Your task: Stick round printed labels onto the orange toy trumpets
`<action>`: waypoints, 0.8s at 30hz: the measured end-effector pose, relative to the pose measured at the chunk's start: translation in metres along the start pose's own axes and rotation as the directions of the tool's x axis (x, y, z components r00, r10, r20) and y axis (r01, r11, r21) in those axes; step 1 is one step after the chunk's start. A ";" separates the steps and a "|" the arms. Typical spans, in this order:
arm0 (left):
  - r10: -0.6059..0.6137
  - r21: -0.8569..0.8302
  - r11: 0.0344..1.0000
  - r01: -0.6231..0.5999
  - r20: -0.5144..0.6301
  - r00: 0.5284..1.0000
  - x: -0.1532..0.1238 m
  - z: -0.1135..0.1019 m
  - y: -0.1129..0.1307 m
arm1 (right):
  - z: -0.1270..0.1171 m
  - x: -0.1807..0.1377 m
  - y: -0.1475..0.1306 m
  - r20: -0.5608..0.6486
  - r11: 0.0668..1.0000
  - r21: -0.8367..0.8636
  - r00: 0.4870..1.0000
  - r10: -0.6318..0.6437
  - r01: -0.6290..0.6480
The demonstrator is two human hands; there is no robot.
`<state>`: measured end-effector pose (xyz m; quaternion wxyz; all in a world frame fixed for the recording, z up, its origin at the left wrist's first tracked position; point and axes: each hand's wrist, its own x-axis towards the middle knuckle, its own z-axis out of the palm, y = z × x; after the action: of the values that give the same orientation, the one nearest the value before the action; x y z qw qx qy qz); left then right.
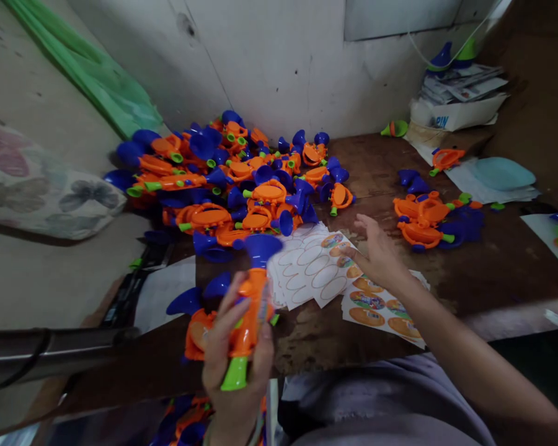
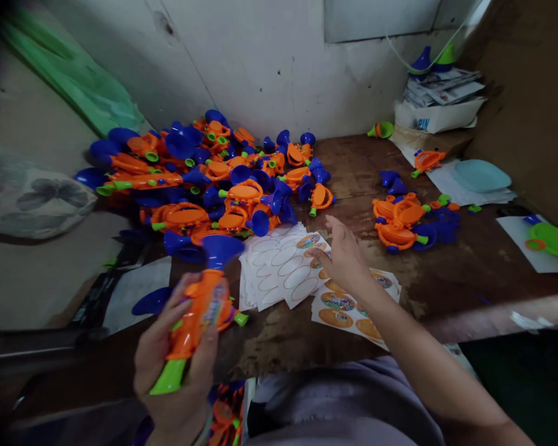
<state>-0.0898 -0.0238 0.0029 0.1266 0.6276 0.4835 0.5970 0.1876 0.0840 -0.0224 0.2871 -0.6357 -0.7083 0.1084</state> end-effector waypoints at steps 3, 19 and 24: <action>0.050 0.429 0.894 -0.131 0.194 0.980 0.000 -0.045 -0.035 | 0.006 0.010 0.014 0.239 0.989 -0.127 0.965 0.108 -0.079; 0.217 0.305 0.901 -0.309 0.299 0.929 0.022 0.017 -0.020 | -0.003 0.003 0.006 0.101 0.968 0.252 0.994 -0.039 0.012; 0.031 0.032 0.998 -0.045 0.337 0.941 0.059 0.071 0.012 | -0.027 -0.037 -0.024 0.048 0.904 0.401 0.982 -0.183 0.149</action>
<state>-0.0332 0.0441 0.0308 0.1834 0.7319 0.4543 0.4736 0.1832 0.0389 0.0020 0.3876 -0.4967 -0.7349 0.2511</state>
